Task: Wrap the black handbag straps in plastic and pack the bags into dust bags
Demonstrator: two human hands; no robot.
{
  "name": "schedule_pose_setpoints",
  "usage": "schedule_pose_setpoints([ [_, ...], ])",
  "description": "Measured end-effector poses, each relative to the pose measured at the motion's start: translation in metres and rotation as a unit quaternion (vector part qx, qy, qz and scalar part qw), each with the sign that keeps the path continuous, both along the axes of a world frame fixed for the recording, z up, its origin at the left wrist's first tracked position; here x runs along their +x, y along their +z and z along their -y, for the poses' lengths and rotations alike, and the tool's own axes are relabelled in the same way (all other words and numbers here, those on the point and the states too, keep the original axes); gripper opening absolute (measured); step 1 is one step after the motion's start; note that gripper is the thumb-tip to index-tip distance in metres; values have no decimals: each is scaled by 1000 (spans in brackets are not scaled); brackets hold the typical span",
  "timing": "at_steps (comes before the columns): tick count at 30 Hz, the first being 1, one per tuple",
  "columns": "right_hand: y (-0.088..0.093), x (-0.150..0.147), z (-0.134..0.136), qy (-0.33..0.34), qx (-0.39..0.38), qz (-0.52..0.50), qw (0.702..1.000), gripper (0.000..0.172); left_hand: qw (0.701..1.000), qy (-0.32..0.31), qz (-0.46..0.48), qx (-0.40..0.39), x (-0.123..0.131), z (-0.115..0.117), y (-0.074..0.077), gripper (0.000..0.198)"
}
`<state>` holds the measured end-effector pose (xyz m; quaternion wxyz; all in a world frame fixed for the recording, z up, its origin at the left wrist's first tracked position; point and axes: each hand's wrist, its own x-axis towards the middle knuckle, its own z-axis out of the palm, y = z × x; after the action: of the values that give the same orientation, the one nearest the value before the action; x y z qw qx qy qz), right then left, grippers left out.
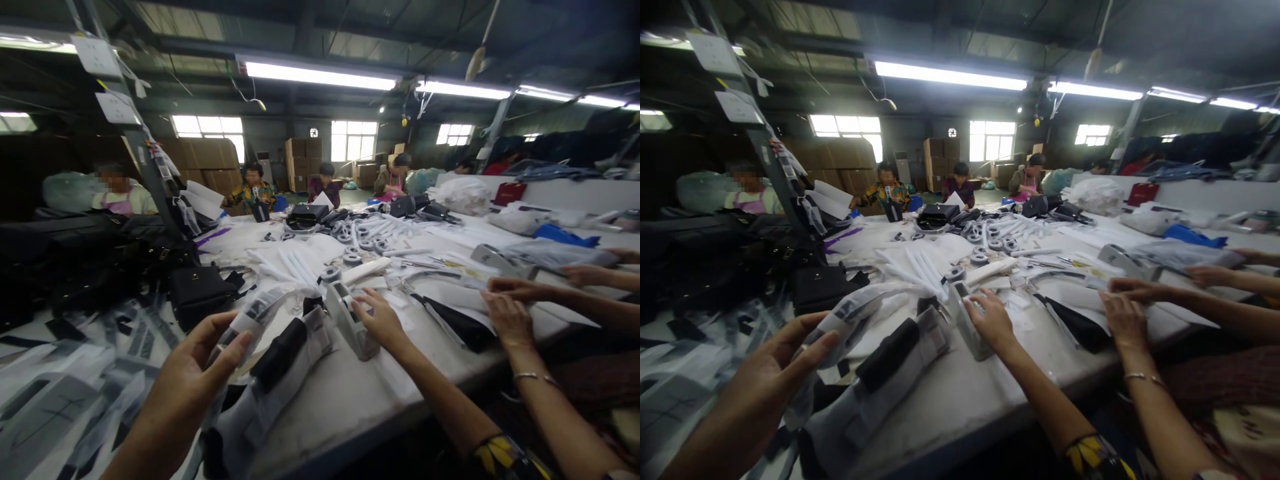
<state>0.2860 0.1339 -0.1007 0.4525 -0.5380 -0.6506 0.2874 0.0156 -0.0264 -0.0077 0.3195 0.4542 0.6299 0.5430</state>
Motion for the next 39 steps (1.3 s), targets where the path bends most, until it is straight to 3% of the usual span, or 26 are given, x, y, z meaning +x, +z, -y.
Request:
schedule_pose_setpoints([
  [2, -22, 24, -20, -20, -56, 6, 998, 31, 1000, -5, -1, 1, -2, -3, -2, 62],
  [5, -44, 39, -32, 3, -123, -19, 992, 44, 1000, -12, -6, 0, -3, -8, -4, 61],
  [9, -45, 38, -26, 29, -147, -99, 984, 55, 1000, -20, -17, 0, -5, -10, -7, 61],
  [15, -33, 47, 12, 36, -127, -187, 973, 47, 1000, -6, -20, -4, -10, -9, -12, 66],
  [22, -75, 56, 33, -39, -177, -237, 954, 55, 1000, -15, 8, -1, -7, -10, -12, 64],
  [25, -81, 56, 35, -59, -168, -233, 956, 54, 1000, -14, 14, 2, -9, -9, -14, 63],
  [28, -62, 45, 48, -40, -143, -236, 960, 50, 1000, -14, 24, 3, -9, -8, -15, 65],
  [31, -20, 16, 71, 57, -100, -248, 962, 37, 999, -22, 28, 27, -6, -7, -13, 61],
  [36, 55, -58, 106, 244, -57, -296, 922, 24, 995, -63, -18, 75, 3, -9, -12, 49],
  [39, 76, -95, 112, 284, -43, -308, 907, 25, 991, -66, -62, 101, 4, -10, -14, 42],
])
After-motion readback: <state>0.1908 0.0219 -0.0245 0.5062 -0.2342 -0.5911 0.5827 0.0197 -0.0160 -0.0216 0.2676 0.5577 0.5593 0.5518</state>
